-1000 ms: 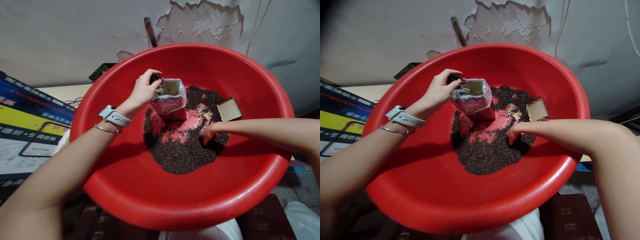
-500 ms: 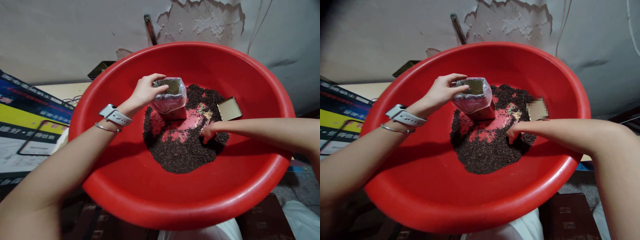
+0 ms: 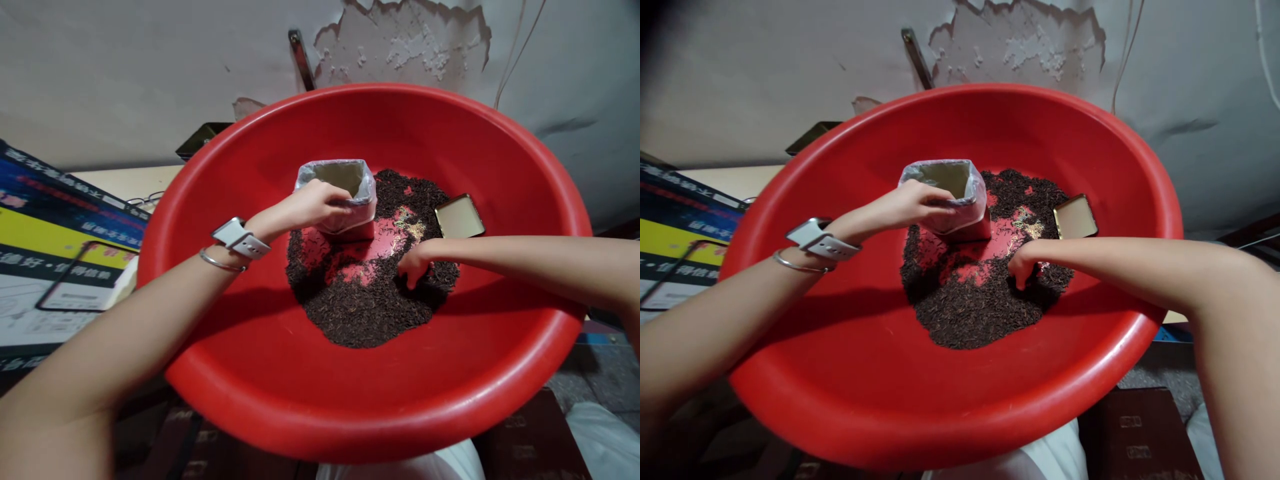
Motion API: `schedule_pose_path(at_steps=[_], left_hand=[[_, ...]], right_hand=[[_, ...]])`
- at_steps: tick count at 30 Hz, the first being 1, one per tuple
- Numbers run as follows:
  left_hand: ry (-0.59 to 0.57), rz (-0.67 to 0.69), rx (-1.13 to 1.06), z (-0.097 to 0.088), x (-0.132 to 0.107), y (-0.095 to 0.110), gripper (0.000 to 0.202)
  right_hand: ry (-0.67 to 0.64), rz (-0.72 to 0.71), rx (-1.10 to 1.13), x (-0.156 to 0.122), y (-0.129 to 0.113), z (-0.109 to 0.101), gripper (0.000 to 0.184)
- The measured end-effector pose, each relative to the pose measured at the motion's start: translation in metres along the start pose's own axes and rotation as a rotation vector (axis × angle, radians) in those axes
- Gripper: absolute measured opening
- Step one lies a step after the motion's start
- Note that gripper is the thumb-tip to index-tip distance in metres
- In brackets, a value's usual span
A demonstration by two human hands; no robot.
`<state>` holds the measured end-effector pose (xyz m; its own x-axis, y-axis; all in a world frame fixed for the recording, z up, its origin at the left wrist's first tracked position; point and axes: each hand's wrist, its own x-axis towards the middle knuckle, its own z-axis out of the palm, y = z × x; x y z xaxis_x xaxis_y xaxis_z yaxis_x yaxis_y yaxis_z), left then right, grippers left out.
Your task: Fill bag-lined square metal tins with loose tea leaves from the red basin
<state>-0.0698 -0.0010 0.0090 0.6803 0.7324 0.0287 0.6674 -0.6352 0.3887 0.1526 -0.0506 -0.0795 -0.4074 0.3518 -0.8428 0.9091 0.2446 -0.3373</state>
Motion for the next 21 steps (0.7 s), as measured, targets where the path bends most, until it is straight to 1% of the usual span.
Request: schedule_pose_path(at_steps=[3,5,8,10,11,14,17,19,21], left_hand=[[-0.053,0.048,-0.091,0.002,-0.003,0.009,0.027],[-0.112,0.109,-0.144,0.004,-0.005,0.017,0.028],[-0.236,0.191,-0.189,0.005,-0.007,0.028,0.029],[-0.270,0.219,-0.194,0.005,-0.008,0.032,0.029],[-0.270,0.228,-0.194,0.005,-0.008,0.033,0.028],[-0.247,0.245,-0.200,0.006,-0.006,0.030,0.026],[-0.253,0.242,-0.205,0.008,-0.005,0.026,0.025],[-0.259,0.227,-0.192,0.010,-0.005,0.025,0.024],[-0.223,0.212,-0.169,0.010,-0.006,0.026,0.023]], right_hand=[[-0.075,-0.037,-0.196,-0.014,-0.019,-0.007,0.017],[-0.116,-0.112,-0.268,-0.023,-0.030,-0.011,0.015],[-0.222,-0.209,-0.205,-0.037,-0.043,-0.016,0.017],[-0.275,-0.309,-0.126,-0.050,-0.051,-0.021,0.020],[-0.279,-0.372,-0.089,-0.058,-0.054,-0.023,0.022],[-0.207,-0.545,0.003,-0.084,-0.062,-0.031,0.024],[-0.086,-0.635,0.045,-0.107,-0.062,-0.041,0.021],[0.054,-0.686,0.070,-0.115,-0.059,-0.046,0.019],[0.258,-0.742,0.139,-0.117,-0.057,-0.049,0.017]])
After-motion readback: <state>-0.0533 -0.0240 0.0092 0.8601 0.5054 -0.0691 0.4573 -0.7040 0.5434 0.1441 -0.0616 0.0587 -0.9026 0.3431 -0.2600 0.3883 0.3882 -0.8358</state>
